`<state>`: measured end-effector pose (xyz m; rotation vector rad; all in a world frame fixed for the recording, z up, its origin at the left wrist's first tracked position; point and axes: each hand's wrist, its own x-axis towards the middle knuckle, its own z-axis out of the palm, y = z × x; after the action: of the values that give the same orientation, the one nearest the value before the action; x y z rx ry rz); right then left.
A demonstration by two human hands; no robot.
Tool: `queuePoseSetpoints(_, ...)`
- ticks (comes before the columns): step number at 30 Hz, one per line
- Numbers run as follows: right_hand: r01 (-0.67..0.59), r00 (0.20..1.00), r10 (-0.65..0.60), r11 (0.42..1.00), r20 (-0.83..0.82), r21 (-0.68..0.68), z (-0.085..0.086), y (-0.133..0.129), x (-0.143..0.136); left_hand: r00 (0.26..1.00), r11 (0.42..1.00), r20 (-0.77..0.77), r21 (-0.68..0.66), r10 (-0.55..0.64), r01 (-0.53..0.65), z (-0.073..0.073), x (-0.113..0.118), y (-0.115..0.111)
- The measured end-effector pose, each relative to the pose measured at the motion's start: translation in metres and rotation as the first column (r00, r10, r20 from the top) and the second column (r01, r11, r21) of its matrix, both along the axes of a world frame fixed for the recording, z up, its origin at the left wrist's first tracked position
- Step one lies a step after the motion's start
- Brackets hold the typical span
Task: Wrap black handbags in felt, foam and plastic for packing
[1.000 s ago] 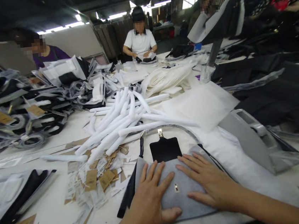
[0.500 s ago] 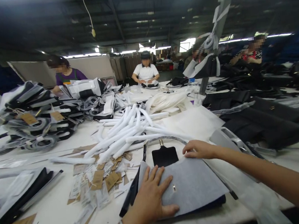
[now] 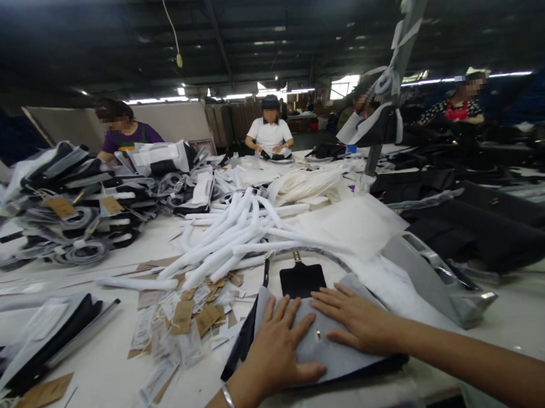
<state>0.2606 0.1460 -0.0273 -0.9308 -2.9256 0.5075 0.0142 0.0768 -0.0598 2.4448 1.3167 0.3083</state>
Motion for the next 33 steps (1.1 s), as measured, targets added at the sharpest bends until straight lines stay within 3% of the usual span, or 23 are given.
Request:
queuePoseSetpoints(3,0.042,0.999,-0.042,0.999,-0.018,-0.016,-0.017,-0.015,0.014,1.0,1.0,0.011,0.011,-0.016,0.016,0.001,0.0,0.001)
queuePoseSetpoints(6,0.079,0.994,-0.086,0.991,-0.062,-0.104,-0.014,-0.009,0.014,1.0,1.0,0.006,0.01,-0.02,0.02,0.002,0.0,0.001)
queuePoseSetpoints(9,0.193,0.965,-0.218,0.967,-0.145,-0.166,-0.004,0.014,-0.003,1.0,1.0,-0.008,0.002,-0.019,0.019,0.003,0.0,0.002)
queuePoseSetpoints(13,0.394,0.883,-0.417,0.908,-0.216,-0.144,-0.002,0.061,-0.04,1.0,1.0,-0.016,-0.007,-0.018,0.018,0.004,0.001,0.001)
queuePoseSetpoints(17,0.456,0.818,-0.513,0.854,-0.258,-0.253,-0.002,0.09,-0.063,1.0,1.0,-0.009,-0.015,-0.013,0.013,0.006,0.0,0.0)
queuePoseSetpoints(20,0.366,0.809,-0.473,0.87,-0.35,-0.331,0.005,0.081,-0.059,1.0,1.0,-0.004,-0.004,-0.002,0.002,0.006,0.0,-0.001)
queuePoseSetpoints(24,0.171,0.805,-0.325,0.928,-0.497,-0.331,0.01,0.044,-0.04,1.0,0.999,0.002,0.03,0.014,-0.014,0.002,0.0,-0.001)
queuePoseSetpoints(28,0.075,0.786,-0.219,0.962,-0.578,-0.262,-0.001,0.011,-0.019,1.0,0.994,0.027,0.11,0.004,-0.007,-0.002,0.0,-0.003)
queuePoseSetpoints(33,-0.054,0.82,-0.013,0.994,-0.572,-0.099,-0.018,-0.006,-0.004,0.999,0.973,0.042,0.232,0.009,-0.018,-0.004,0.002,-0.008)
